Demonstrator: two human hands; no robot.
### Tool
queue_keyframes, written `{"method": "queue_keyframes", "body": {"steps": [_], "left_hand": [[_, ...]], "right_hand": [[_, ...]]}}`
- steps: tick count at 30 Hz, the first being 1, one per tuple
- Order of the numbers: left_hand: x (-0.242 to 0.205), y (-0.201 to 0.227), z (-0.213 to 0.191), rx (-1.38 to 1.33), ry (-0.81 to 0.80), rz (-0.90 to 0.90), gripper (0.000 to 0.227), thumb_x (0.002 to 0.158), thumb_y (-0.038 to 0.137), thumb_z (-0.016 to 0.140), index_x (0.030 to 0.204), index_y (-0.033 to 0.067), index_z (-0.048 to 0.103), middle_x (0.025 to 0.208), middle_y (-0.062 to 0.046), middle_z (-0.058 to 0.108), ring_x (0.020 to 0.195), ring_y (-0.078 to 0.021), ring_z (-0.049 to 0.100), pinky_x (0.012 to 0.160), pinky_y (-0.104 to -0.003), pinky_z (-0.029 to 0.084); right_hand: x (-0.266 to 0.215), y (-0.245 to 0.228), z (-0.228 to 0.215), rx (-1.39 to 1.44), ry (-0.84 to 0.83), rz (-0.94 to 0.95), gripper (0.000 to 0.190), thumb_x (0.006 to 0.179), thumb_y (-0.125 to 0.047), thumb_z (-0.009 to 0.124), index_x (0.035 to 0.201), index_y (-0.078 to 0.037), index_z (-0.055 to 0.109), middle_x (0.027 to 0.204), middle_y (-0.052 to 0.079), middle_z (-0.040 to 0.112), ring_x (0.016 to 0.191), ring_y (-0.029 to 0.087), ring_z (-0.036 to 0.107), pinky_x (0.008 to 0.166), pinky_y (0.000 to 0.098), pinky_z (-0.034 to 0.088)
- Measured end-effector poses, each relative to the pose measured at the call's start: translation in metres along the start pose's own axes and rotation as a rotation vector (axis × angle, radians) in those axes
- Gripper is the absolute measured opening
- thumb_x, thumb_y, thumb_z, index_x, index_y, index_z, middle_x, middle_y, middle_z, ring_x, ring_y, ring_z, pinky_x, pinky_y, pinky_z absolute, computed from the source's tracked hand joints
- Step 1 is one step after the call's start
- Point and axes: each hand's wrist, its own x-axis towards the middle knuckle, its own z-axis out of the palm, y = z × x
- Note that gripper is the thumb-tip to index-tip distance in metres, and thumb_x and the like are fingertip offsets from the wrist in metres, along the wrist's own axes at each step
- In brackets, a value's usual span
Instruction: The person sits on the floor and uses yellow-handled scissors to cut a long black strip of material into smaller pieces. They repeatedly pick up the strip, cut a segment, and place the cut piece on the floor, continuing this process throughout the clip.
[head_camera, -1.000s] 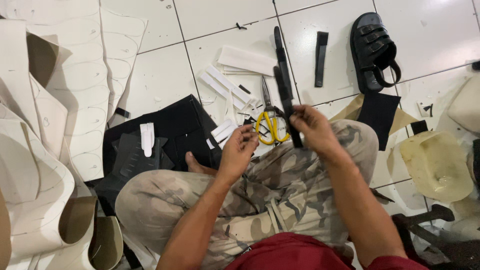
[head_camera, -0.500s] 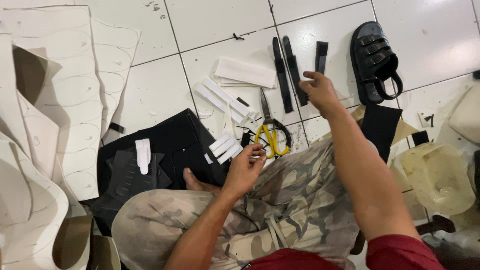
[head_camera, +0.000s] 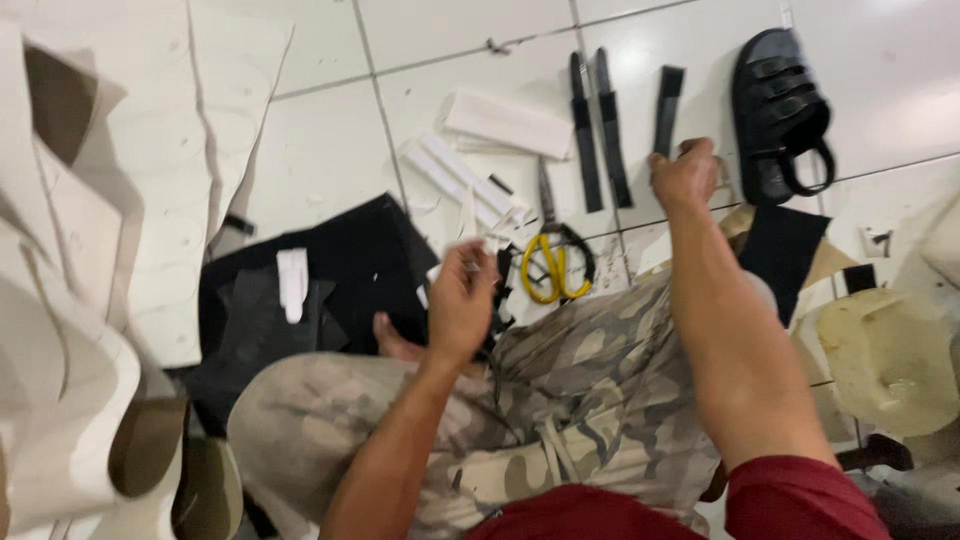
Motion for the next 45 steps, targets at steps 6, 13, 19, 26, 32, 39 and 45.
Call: {"method": "queue_keyframes", "body": {"steps": [6,13,19,26,32,39,45], "left_hand": [[0.019,0.031,-0.051,-0.13,0.353,0.243,0.019,0.089,0.013,0.054,0.103,-0.0003,0.054,0.08,-0.009,0.058,0.064,-0.0118,0.058,0.052,-0.02,0.047],[0.017,0.031,-0.067,0.057,0.393,0.237,0.017,0.085,0.014,0.056,0.1,0.0067,0.057,0.086,-0.006,0.061,0.076,-0.0116,0.059,0.069,-0.023,0.049],[0.017,-0.013,-0.028,0.015,0.092,0.144,0.023,0.087,0.018,0.06,0.107,0.0051,0.061,0.084,-0.013,0.065,0.063,-0.018,0.064,0.054,-0.027,0.051],[-0.028,0.011,-0.017,-0.332,-0.158,0.066,0.037,0.081,0.017,0.071,0.112,-0.0001,0.059,0.081,-0.013,0.062,0.053,-0.0169,0.064,0.043,-0.024,0.053],[-0.051,0.0,-0.01,-0.39,-0.264,-0.025,0.03,0.077,0.01,0.075,0.103,0.0004,0.065,0.079,-0.014,0.063,0.055,-0.0194,0.066,0.047,-0.026,0.056],[-0.051,0.009,-0.016,-0.485,-0.298,-0.228,0.023,0.082,0.021,0.072,0.083,-0.0011,0.066,0.07,-0.013,0.066,0.062,-0.02,0.068,0.054,-0.031,0.059],[-0.047,0.012,-0.019,-0.557,-0.341,-0.362,0.02,0.081,0.019,0.071,0.079,0.0,0.066,0.07,-0.014,0.067,0.061,-0.0219,0.068,0.056,-0.036,0.06]], "right_hand": [[0.015,0.026,0.015,0.105,0.059,-0.084,0.038,0.071,-0.026,0.079,0.098,-0.014,0.056,0.085,0.007,0.065,0.084,0.03,0.065,0.067,0.0406,0.054],[-0.072,-0.036,-0.046,0.379,0.132,-0.162,0.014,0.085,-0.026,0.06,0.086,-0.013,0.062,0.073,0.002,0.059,0.064,0.018,0.055,0.055,0.0388,0.043],[-0.212,-0.06,-0.103,0.747,-0.365,-0.493,0.023,0.096,-0.013,0.061,0.112,0.003,0.056,0.093,0.016,0.057,0.088,0.023,0.053,0.077,0.0322,0.045],[-0.293,-0.017,-0.062,0.733,-0.896,-0.372,0.023,0.083,-0.01,0.066,0.103,0.0,0.061,0.078,0.009,0.062,0.065,0.016,0.058,0.051,0.0268,0.049],[-0.295,-0.022,-0.072,0.873,-0.77,-0.481,0.031,0.085,-0.019,0.067,0.109,-0.002,0.058,0.089,0.012,0.064,0.08,0.016,0.059,0.069,0.0309,0.051],[-0.309,-0.031,-0.084,1.012,-0.669,-0.458,0.027,0.082,-0.012,0.072,0.101,0.001,0.059,0.076,0.008,0.057,0.071,0.012,0.056,0.065,0.0244,0.048],[-0.31,-0.028,-0.087,0.983,-0.663,-0.443,0.028,0.08,-0.014,0.073,0.102,-0.001,0.06,0.076,0.006,0.056,0.07,0.011,0.056,0.065,0.0233,0.048]]}}
